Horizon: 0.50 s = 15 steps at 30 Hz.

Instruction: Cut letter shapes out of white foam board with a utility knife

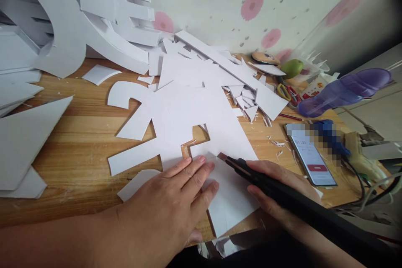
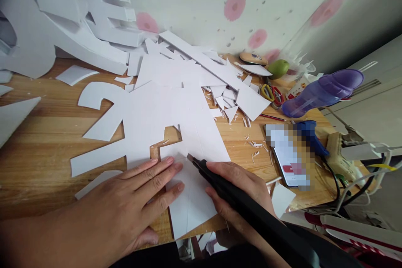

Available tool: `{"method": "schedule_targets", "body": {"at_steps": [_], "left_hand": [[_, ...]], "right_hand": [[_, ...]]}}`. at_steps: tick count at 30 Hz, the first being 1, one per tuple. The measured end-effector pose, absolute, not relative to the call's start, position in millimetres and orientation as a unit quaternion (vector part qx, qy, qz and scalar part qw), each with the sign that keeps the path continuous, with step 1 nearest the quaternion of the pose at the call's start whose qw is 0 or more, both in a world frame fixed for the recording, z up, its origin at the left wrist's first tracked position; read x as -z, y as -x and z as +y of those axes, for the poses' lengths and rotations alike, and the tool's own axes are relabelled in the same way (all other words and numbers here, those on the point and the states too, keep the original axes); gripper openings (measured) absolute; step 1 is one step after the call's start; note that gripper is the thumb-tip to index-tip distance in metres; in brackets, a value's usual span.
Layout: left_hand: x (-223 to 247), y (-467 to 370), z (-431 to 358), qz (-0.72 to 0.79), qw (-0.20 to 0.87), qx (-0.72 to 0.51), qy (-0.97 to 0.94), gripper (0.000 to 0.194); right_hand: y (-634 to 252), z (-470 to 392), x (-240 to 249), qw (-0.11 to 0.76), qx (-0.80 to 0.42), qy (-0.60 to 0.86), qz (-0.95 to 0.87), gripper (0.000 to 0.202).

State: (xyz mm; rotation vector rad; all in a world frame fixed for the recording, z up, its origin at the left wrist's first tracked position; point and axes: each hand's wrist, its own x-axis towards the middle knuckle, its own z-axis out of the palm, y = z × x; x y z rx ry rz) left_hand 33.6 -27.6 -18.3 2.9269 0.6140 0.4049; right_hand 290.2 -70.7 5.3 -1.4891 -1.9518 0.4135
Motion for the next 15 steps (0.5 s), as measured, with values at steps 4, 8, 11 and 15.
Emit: {"method": "schedule_targets", "body": {"at_steps": [4, 8, 11, 15], "left_hand": [[19.0, -34.8, -27.8, 0.204, 0.062, -0.133, -0.968, 0.072], [16.7, -34.8, -27.6, 0.196, 0.048, -0.123, -0.972, 0.079], [14.6, -34.8, -27.4, 0.198, 0.043, -0.126, -0.971, 0.078], [15.4, -34.6, -28.5, 0.206, 0.071, -0.124, -0.968, 0.073]], "right_hand": [[-290.7, -71.6, -5.7, 0.307, -0.153, 0.572, -0.745, 0.031], [-291.1, -71.1, -5.1, 0.301, -0.144, 0.562, -0.757, 0.032], [-290.4, -70.2, -5.4, 0.296, -0.143, 0.554, -0.765, 0.033], [-288.8, -68.7, -6.4, 0.295, -0.147, 0.555, -0.764, 0.033]]}}
